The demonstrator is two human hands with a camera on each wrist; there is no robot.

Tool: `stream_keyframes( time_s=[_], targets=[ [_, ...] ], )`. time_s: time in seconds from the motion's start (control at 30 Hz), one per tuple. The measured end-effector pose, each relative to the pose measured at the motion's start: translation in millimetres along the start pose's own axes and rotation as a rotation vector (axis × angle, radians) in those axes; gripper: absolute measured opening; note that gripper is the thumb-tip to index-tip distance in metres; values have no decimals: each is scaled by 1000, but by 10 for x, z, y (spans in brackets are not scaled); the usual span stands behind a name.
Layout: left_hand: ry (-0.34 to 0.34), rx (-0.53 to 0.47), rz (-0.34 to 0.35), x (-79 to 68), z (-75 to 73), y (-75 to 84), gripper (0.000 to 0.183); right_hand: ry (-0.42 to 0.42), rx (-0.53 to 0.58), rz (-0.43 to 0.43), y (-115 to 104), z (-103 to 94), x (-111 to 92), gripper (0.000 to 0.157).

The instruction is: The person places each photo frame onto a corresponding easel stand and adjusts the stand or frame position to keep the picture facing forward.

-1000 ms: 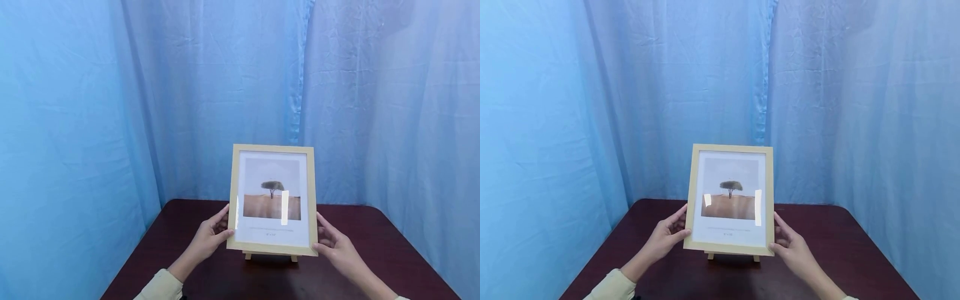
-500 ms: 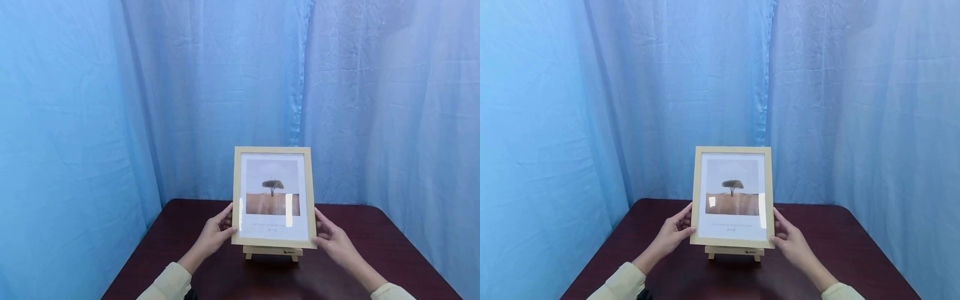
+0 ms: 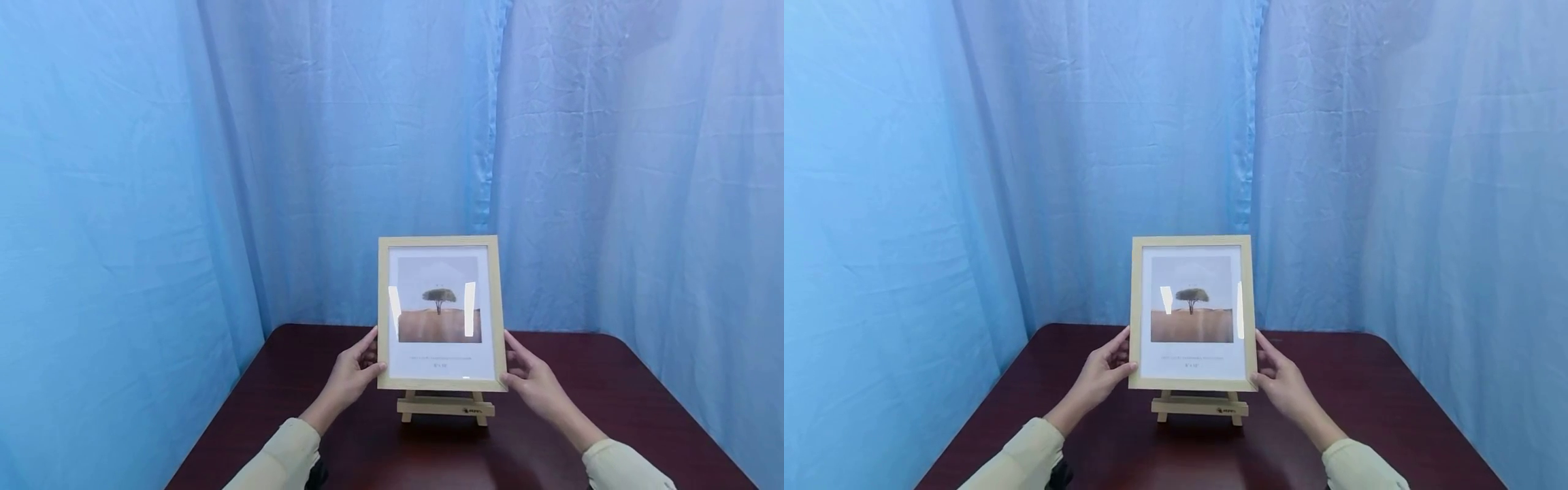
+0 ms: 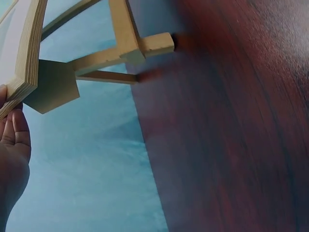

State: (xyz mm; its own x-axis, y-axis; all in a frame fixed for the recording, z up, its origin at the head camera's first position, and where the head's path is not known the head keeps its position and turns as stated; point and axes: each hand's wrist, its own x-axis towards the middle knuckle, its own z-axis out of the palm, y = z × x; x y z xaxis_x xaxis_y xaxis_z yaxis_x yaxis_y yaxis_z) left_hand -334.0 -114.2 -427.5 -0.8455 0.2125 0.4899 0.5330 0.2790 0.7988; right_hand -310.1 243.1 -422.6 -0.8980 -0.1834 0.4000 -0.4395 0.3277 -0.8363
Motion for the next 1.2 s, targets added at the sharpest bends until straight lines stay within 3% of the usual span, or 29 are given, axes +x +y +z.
stream_keyframes(
  time_s=[0.8, 1.03, 1.2],
  targets=[
    [91, 95, 36, 104, 194, -400, 68, 105, -102, 126, 382, 217, 163, 79],
    [87, 130, -46, 83, 260, -463, 70, 147, -152, 108, 494, 289, 143, 80],
    [93, 124, -44, 79, 320, -515, 70, 156, -161, 121, 535, 311, 110, 81]
  ],
)
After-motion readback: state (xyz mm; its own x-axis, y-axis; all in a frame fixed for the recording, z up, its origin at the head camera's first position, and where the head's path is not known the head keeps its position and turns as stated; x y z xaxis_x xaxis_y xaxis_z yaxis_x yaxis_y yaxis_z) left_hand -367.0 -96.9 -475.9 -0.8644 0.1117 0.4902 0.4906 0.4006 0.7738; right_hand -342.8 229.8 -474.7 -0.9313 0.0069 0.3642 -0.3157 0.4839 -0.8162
